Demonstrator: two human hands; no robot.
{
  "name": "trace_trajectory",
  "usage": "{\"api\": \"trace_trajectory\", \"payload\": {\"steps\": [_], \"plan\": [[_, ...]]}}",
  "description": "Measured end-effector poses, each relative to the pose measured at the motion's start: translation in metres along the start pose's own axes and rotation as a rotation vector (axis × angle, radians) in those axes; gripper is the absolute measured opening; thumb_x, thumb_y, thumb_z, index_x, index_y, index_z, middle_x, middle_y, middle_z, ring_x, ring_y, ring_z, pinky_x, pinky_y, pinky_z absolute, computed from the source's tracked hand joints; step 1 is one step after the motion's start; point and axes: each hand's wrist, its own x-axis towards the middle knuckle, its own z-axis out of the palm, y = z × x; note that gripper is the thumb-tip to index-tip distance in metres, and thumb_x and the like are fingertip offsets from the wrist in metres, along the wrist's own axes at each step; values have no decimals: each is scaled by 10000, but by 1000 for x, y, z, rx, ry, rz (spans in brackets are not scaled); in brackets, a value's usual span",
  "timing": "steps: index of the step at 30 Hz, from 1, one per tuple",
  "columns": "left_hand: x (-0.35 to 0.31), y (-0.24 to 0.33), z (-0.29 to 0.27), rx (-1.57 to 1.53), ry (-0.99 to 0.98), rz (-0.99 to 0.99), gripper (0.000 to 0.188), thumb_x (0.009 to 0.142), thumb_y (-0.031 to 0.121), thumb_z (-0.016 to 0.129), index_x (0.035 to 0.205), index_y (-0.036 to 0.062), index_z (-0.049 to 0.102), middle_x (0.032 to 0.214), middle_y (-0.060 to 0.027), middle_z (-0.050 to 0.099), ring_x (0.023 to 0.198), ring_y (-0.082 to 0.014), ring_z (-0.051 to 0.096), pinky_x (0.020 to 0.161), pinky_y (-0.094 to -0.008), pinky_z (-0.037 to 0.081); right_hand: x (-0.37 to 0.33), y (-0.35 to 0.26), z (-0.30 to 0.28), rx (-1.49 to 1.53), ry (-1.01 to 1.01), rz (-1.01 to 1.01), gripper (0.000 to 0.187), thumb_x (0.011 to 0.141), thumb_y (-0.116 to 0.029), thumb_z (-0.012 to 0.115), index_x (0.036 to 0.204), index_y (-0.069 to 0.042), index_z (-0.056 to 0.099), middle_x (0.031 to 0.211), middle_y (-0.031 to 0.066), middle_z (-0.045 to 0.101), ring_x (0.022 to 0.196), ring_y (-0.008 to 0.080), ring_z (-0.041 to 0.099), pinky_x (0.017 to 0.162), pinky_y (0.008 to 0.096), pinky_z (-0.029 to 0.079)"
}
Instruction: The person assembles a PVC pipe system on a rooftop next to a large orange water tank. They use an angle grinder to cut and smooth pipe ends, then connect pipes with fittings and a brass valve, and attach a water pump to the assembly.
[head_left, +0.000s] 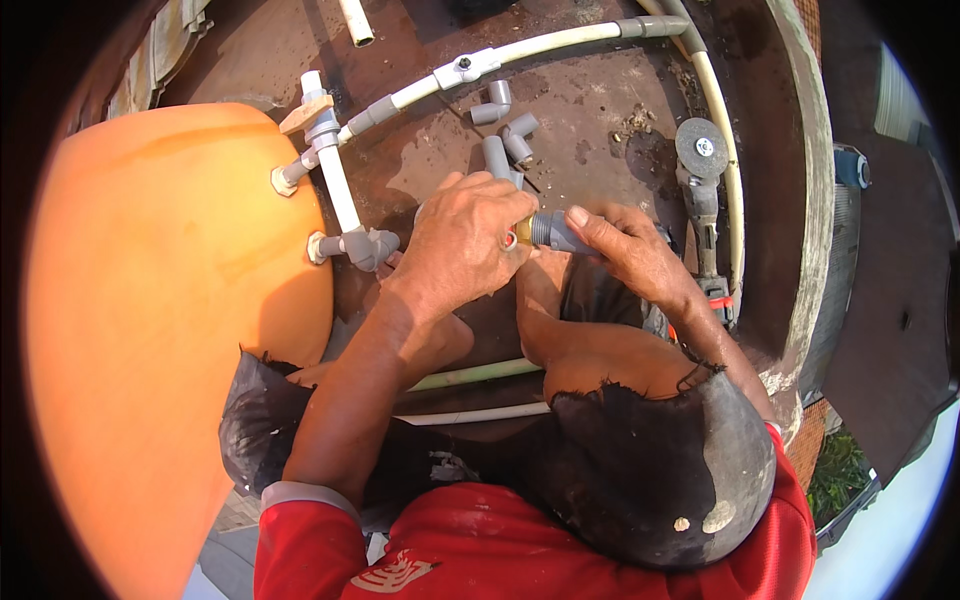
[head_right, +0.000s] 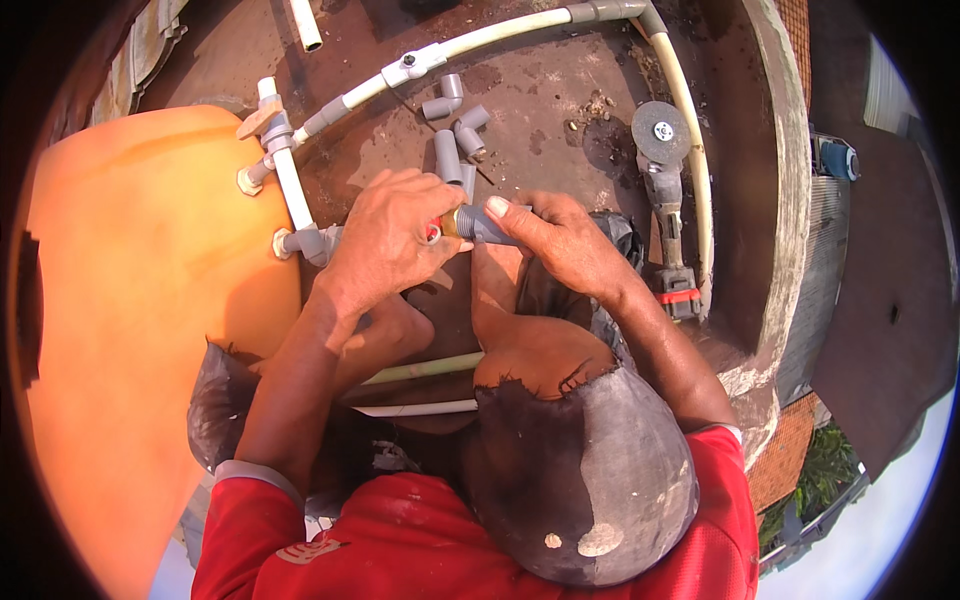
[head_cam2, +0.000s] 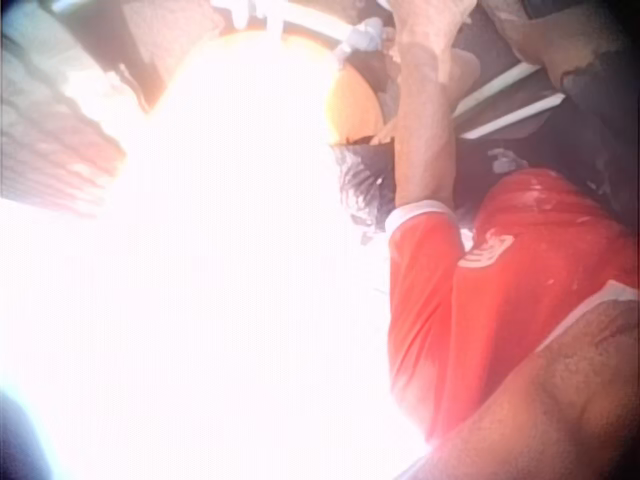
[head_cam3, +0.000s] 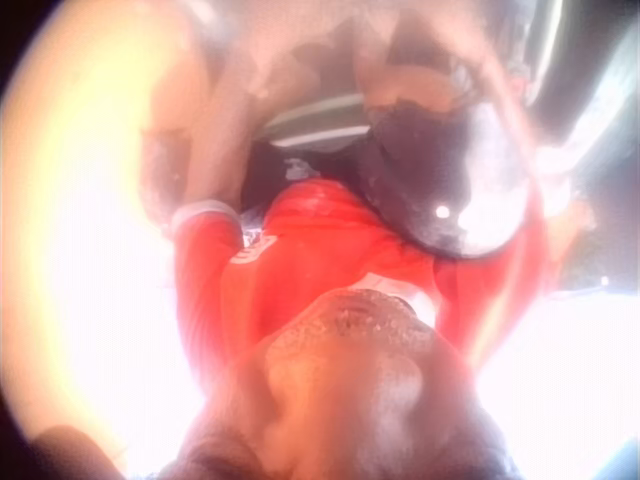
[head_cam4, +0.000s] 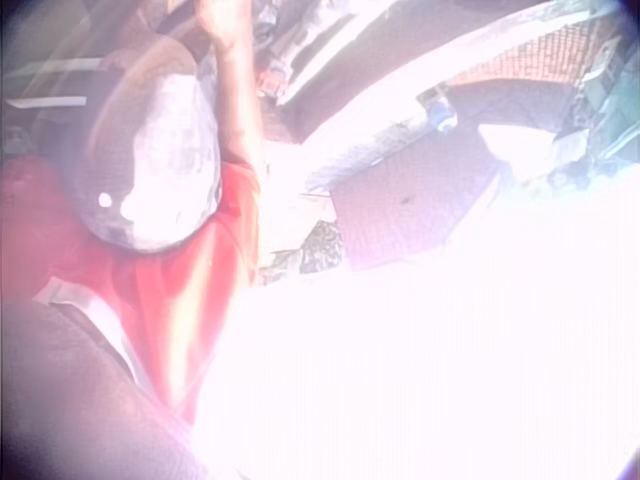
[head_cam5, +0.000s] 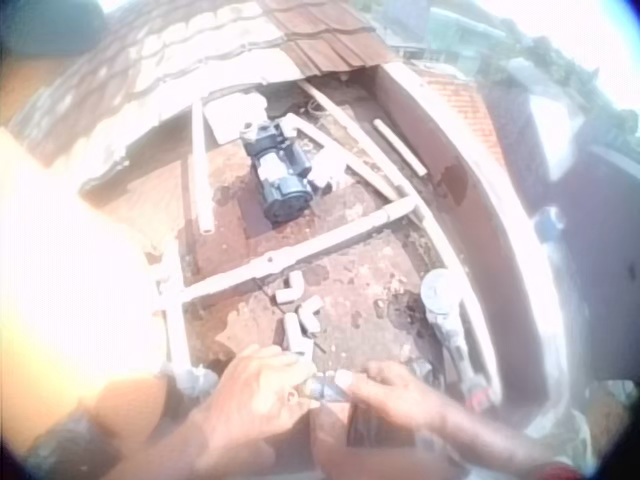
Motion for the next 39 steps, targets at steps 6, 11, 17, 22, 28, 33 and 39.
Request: {"api": "trace_trajectory", "payload": {"steps": [6,11,17,22,28,33,39], "plan": [[1,2,2,-11,26,23,374,749,150,913,1075,66,751,932,-88,703,947,-332,663,855,-459,482,-8,5,18,46,193,-371,507,1053,-431,756,1309,-24,595,1074,159,715,978,254,692,868,428,565],[0,4,0,-5,6,35,392,733,153,919,1078,72,754,941,-82,712,944,-321,664,844,-450,481,-5,-16,-5,187,-48,61,397,1087,-418,716,1177,-33,673,1037,87,712,858,105,628,671,296,496],[-2,1,7,-34,23,62,389,733,161,919,1074,75,753,936,-84,711,938,-326,662,824,-453,473,-8,-3,11,318,40,-101,368,1076,-388,731,1129,-31,658,906,39,680,746,79,538,607,287,423],[1,1,5,-4,16,48,379,747,149,911,1079,74,744,936,-86,703,943,-331,656,835,-458,472,-6,-11,6,179,21,-69,383,1069,-376,737,1150,-15,639,940,60,681,777,121,583,667,325,484],[1,3,3,-30,23,55,374,759,145,910,1084,74,740,941,-77,694,941,-329,646,847,-463,465,-4,-4,20,53,256,-267,450,1113,-441,653,1123,8,679,856,63,676,806,180,653,733,345,539],[1,2,2,10,14,62,382,758,149,915,1091,78,744,960,-70,698,964,-323,646,859,-455,463,-10,-28,14,227,158,101,414,1075,-395,716,1171,6,676,891,90,681,934,250,696,847,419,556],[2,4,0,11,21,85,341,754,96,882,1075,86,767,947,-53,707,958,-296,652,848,-430,462,-5,-9,5,151,152,-92,583,1062,-520,718,1252,28,661,980,150,712,881,240,708,756,420,574]]}}
